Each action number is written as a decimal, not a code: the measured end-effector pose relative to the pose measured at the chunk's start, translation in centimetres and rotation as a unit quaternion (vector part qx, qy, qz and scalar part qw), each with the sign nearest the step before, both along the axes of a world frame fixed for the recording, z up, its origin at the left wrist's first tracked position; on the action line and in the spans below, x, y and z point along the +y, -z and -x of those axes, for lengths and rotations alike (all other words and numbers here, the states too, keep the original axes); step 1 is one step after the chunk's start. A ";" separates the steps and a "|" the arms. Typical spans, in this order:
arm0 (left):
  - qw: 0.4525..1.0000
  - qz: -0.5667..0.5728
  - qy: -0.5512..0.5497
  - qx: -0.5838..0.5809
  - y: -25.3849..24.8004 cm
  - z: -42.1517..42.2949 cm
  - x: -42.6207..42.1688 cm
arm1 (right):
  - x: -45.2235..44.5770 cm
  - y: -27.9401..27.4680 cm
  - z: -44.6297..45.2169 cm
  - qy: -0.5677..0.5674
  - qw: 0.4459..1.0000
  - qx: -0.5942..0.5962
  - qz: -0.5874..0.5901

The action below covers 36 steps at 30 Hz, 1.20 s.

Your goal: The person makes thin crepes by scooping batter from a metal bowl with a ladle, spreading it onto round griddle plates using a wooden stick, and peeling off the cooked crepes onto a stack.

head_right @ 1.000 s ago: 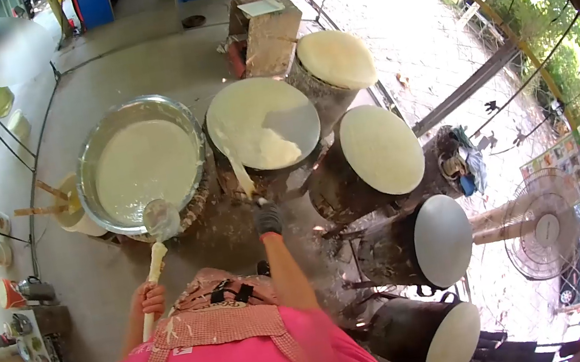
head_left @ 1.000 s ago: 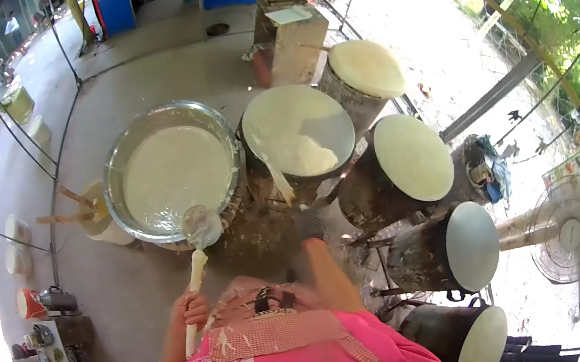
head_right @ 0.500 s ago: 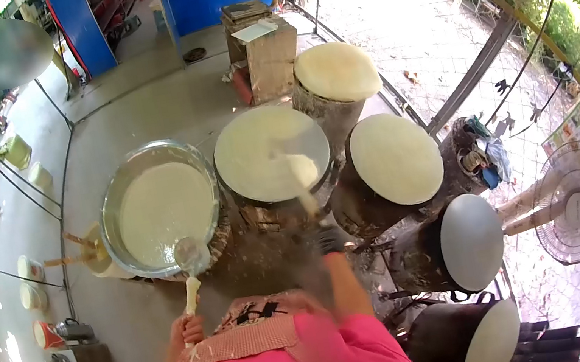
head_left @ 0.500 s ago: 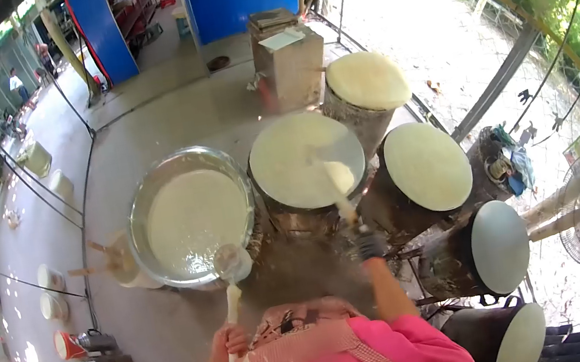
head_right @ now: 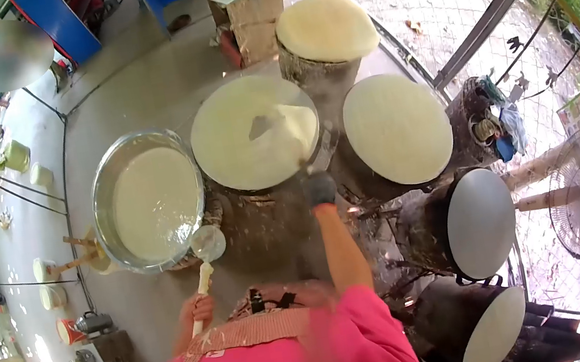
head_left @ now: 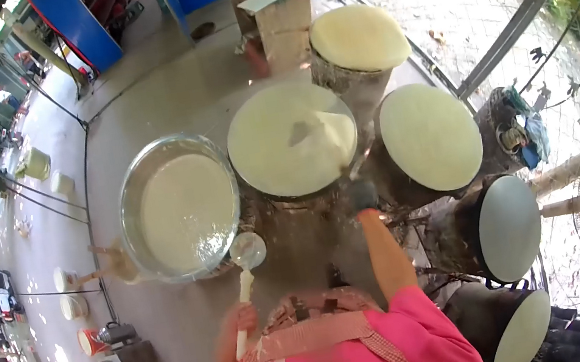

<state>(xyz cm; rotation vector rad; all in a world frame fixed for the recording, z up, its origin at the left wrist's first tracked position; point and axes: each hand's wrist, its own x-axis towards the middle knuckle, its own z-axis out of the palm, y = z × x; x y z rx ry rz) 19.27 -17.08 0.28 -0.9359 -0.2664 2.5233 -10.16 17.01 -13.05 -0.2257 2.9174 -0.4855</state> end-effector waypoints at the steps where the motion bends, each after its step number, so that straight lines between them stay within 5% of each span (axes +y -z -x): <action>1: 1.000 0.005 0.004 -0.012 0.4 0.4 -0.2 | -0.5 1.3 -1.4 0.012 0.999 0.020 0.039; 6: 0.998 -0.024 -0.003 0.050 1.9 1.8 0.9 | 1.7 -4.3 2.7 0.166 0.920 -0.020 0.354; 7: 0.999 -0.020 -0.007 0.033 1.8 1.9 1.2 | 1.6 -4.7 6.3 0.183 0.923 -0.040 0.336; 8: 0.999 -0.016 -0.013 0.028 1.8 1.9 1.4 | 1.0 -1.1 11.5 0.170 0.965 0.066 0.187; 9: 0.999 -0.016 -0.019 0.021 1.8 1.7 1.6 | 0.8 2.4 17.2 0.102 0.975 0.109 0.164; 12: 0.999 -0.005 -0.031 0.020 1.1 0.6 1.1 | -0.4 -10.7 14.9 0.156 0.950 0.015 0.269; 13: 0.999 -0.009 -0.033 0.027 1.2 0.6 0.8 | -0.6 -10.6 13.3 0.167 0.945 0.025 0.280; 18: 0.999 -0.019 -0.039 0.028 1.1 0.7 -1.3 | -6.3 1.3 6.2 0.102 0.987 0.110 0.049; 22: 0.998 -0.019 -0.060 0.027 0.1 0.1 -3.5 | -0.2 -3.6 5.9 0.158 0.965 0.008 0.211; 24: 0.997 -0.020 -0.071 0.023 -0.1 -0.5 -4.4 | -0.1 2.4 4.5 -0.002 0.992 0.116 0.052; 25: 0.997 -0.021 -0.075 0.024 -0.2 -0.4 -4.7 | -1.1 7.1 3.5 -0.133 0.948 0.282 -0.067; 29: 0.995 -0.030 -0.090 0.026 0.5 0.1 -5.2 | -4.4 3.0 -0.9 0.087 0.990 0.077 0.085; 33: 0.995 -0.022 -0.077 0.062 -0.7 1.9 -5.1 | 0.6 -2.4 5.5 0.251 0.921 0.087 0.284; 36: 0.997 -0.042 -0.050 0.041 -1.0 3.9 -4.5 | 0.3 -1.6 9.5 0.190 0.958 0.116 0.183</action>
